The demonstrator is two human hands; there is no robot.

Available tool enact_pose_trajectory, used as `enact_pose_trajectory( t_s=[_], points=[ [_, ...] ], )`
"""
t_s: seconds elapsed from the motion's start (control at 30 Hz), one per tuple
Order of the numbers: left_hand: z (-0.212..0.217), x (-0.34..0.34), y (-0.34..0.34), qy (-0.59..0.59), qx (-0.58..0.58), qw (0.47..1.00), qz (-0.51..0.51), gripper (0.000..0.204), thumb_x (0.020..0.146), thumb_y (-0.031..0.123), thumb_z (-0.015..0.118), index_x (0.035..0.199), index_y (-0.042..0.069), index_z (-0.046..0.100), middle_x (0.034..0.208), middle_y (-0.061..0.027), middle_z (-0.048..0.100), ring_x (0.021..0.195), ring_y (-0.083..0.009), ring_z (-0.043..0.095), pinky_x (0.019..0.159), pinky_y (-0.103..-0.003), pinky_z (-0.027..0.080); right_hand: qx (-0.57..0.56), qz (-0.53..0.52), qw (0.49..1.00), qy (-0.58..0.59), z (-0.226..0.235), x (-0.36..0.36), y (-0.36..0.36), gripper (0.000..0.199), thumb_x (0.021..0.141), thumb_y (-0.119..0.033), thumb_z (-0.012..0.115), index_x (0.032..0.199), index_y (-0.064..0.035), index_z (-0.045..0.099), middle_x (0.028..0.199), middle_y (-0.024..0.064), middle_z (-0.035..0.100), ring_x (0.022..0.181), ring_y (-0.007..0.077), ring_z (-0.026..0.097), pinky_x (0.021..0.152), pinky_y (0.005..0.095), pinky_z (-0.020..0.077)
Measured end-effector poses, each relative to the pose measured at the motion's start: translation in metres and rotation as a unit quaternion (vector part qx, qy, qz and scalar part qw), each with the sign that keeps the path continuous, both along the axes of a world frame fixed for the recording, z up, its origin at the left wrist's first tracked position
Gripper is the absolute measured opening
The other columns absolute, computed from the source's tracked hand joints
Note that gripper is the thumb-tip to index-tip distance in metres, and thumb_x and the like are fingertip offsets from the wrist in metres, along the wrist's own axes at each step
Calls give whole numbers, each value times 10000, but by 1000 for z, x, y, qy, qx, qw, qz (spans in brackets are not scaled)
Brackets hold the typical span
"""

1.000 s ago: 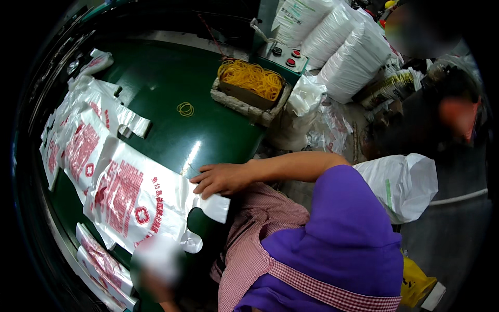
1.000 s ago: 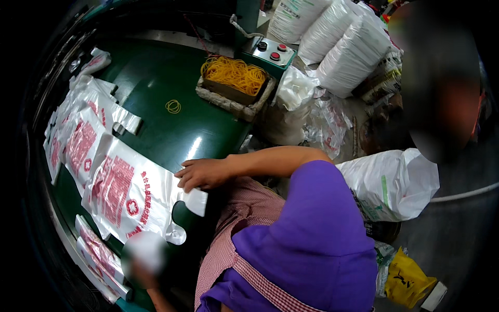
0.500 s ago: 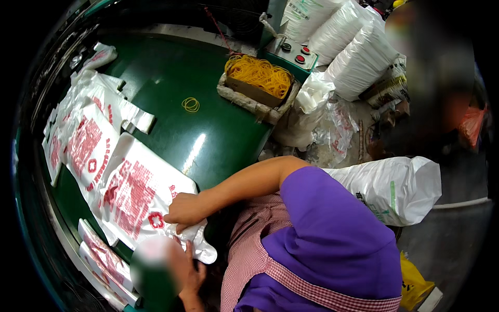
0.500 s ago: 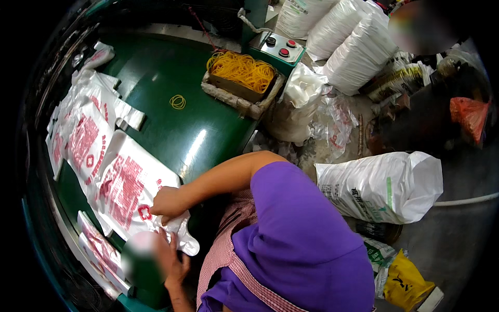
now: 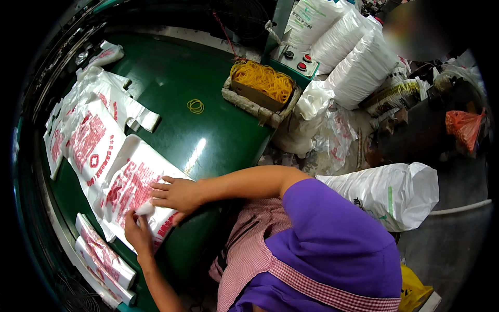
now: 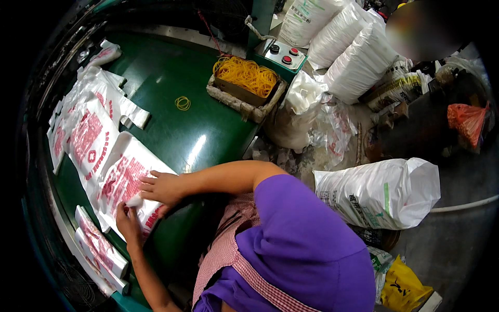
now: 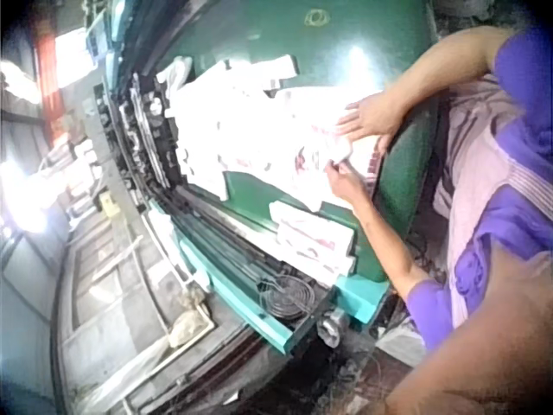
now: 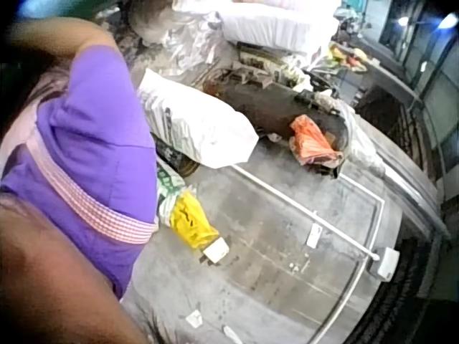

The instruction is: The person folds white plastic shopping bags with red printed text on a green workbench. They repeatedly pick up a bag, fold it into a compact rectangular shape, and place it into a stack. The person also gathers a stack of folded bags and places them into a large white sack.

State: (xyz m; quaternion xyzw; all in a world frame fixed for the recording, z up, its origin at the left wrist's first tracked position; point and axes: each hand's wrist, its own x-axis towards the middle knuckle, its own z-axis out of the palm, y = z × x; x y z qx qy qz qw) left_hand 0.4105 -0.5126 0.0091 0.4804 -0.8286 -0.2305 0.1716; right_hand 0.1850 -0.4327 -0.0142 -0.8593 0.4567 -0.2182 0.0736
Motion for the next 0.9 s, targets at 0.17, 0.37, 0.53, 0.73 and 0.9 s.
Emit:
enact_pose_trajectory(
  t_s=[0.17, 0.37, 0.53, 0.73, 0.9],
  points=[
    [17, -1, 74, -122, -178, 957, -194, 611, 726, 70, 650, 1303, 55, 447, 1345, -211, 420, 1202, -382, 439, 998, -443, 369, 5, 21, 999, -35, -5, -4, 9, 768, 740, -489, 666, 1286, -3, 429, 1426, 219, 328, 1369, 378, 228, 1102, 491, 211],
    [2, -17, 47, -142, -210, 961, -111, 438, 707, -14, 577, 1141, 42, 554, 1091, -180, 572, 970, -364, 571, 806, -429, 475, 64, 21, 891, -448, 3, 12, 73, 516, 803, -239, 684, 1226, -5, 501, 1240, 214, 505, 1163, 391, 491, 945, 408, 433],
    [31, 6, 39, -20, -2, 987, -160, 403, 670, -96, 537, 1050, 28, 593, 1066, -163, 570, 998, -375, 553, 869, -393, 449, 442, -75, 463, -765, 16, -20, 52, 535, 915, -292, 586, 1321, -8, 384, 1205, 153, 550, 1048, 217, 591, 896, 356, 501],
    [41, 39, 73, -71, 111, 953, -274, 332, 642, 33, 675, 970, 82, 683, 1438, -186, 338, 1331, -435, 267, 1099, -479, 190, 374, 34, 720, -584, 1, -42, 30, 620, 741, 37, 628, 1333, -62, 471, 1267, 120, 550, 1134, 206, 537, 970, 315, 419],
    [48, 30, 52, -138, 167, 953, -211, 277, 625, 52, 634, 896, 52, 688, 884, -166, 624, 857, -349, 580, 719, -416, 459, 70, 250, 956, -134, -21, -55, 34, 497, 852, -41, 477, 1332, -167, 475, 1437, 133, 381, 1344, 334, 324, 1081, 448, 288]
  ],
)
